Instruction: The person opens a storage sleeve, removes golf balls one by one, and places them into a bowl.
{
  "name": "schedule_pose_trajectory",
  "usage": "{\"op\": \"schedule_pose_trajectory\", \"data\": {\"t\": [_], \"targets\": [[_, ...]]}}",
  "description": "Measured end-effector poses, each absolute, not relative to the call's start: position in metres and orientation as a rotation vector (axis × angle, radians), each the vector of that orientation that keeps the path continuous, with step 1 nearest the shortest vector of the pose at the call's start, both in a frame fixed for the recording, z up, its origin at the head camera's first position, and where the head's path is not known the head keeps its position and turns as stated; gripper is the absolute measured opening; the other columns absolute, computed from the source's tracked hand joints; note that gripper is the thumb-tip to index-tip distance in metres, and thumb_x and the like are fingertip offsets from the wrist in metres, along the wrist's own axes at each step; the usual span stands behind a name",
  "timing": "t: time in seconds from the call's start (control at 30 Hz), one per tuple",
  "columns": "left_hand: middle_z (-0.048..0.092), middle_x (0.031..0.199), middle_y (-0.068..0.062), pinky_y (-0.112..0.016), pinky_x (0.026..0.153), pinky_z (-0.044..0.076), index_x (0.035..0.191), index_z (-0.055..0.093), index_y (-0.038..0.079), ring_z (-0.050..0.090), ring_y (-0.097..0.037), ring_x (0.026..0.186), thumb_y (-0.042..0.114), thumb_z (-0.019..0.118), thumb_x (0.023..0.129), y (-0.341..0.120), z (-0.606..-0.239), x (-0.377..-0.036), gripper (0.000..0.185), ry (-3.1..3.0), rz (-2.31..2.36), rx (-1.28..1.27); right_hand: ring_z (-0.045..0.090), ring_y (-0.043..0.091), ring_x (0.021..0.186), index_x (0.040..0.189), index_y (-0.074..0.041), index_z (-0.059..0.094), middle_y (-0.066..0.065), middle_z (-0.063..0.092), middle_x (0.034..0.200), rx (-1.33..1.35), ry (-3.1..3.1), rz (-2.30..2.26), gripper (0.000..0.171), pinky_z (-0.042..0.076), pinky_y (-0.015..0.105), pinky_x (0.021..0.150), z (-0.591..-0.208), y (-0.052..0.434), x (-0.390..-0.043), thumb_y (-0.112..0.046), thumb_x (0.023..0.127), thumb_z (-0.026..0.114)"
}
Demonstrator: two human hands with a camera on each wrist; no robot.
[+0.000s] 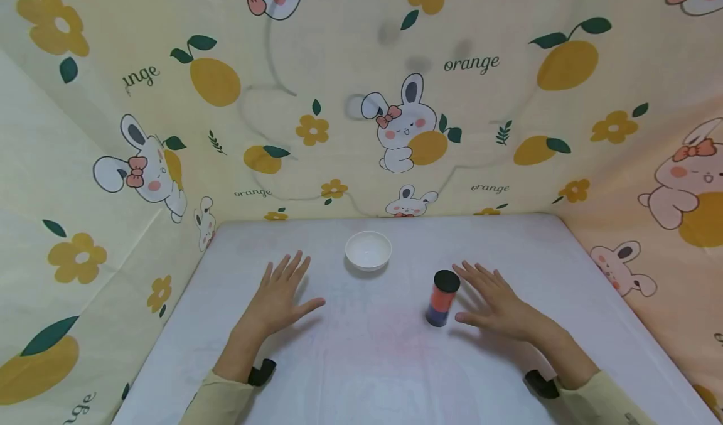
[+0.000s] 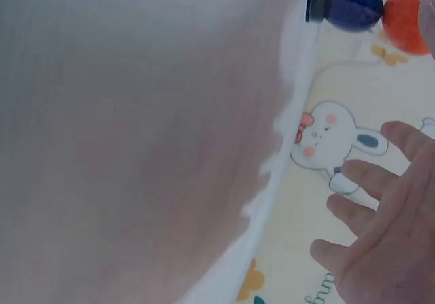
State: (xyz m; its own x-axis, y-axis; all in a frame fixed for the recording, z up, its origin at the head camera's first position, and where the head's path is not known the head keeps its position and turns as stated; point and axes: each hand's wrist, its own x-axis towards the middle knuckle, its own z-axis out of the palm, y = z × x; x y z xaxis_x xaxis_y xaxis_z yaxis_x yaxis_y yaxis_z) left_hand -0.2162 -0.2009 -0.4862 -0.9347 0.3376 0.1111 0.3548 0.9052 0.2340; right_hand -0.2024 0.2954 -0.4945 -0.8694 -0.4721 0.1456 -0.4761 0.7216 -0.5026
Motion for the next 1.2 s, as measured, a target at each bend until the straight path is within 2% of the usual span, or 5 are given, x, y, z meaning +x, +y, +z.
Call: {"op": "schedule_pose_trajectory", "data": {"t": [0.3, 0.57, 0.67, 0.83, 1.2], "targets": [[0.018, 0.179, -0.012, -0.065, 0.131, 0.005, 0.171, 0.026, 0.013, 0.014, -0.038, 0.165, 0.074, 0.063, 0.096, -0.191, -0.484, -0.218, 0.104, -3.03, -0.398, -0.586, 0.017, 0.052, 0.16, 0.17, -0.013, 0.029, 0.015, 0.031, 0.174, 0.776, -2.967, 0.941, 0.105, 0.008, 0.069, 0.128, -0.498, 0.285, -0.201, -0.059, 0.09, 0.082], [0.016, 0.179, -0.011, -0.063, 0.132, 0.003, 0.171, 0.025, 0.014, 0.012, -0.036, 0.166, 0.075, 0.062, 0.096, -0.185, -0.484, -0.22, 0.103, -3.021, -0.433, -0.639, 0.035, 0.045, 0.155, 0.162, -0.022, 0.044, 0.012, 0.047, 0.165, 0.917, -2.882, 1.04, 0.086, 0.025, 0.073, 0.122, -0.504, 0.278, -0.207, -0.053, 0.092, 0.083], [0.015, 0.18, -0.01, -0.061, 0.132, 0.003, 0.172, 0.023, 0.015, 0.011, -0.035, 0.166, 0.076, 0.061, 0.096, -0.182, -0.484, -0.221, 0.104, -3.022, -0.421, -0.64, 0.042, 0.037, 0.152, 0.157, -0.029, 0.048, 0.005, 0.052, 0.159, 0.928, -2.886, 1.077, 0.075, 0.033, 0.067, 0.121, -0.504, 0.276, -0.207, -0.053, 0.094, 0.081], [0.014, 0.18, -0.009, -0.061, 0.132, 0.004, 0.172, 0.022, 0.016, 0.011, -0.034, 0.166, 0.076, 0.061, 0.096, -0.176, -0.482, -0.222, 0.104, -3.024, -0.426, -0.648, 0.045, 0.03, 0.151, 0.153, -0.025, 0.055, -0.002, 0.058, 0.155, 0.908, -2.915, 1.15, 0.067, 0.035, 0.05, 0.125, -0.502, 0.271, -0.206, -0.049, 0.095, 0.08], [0.015, 0.18, -0.009, -0.06, 0.133, 0.004, 0.172, 0.022, 0.015, 0.012, -0.034, 0.166, 0.076, 0.059, 0.097, -0.163, -0.482, -0.22, 0.103, -3.015, -0.443, -0.74, 0.052, 0.043, 0.145, 0.144, -0.014, 0.059, 0.008, 0.066, 0.145, 0.863, -2.957, 1.168, 0.062, 0.04, 0.067, 0.117, -0.501, 0.265, -0.208, -0.049, 0.097, 0.079]]}}
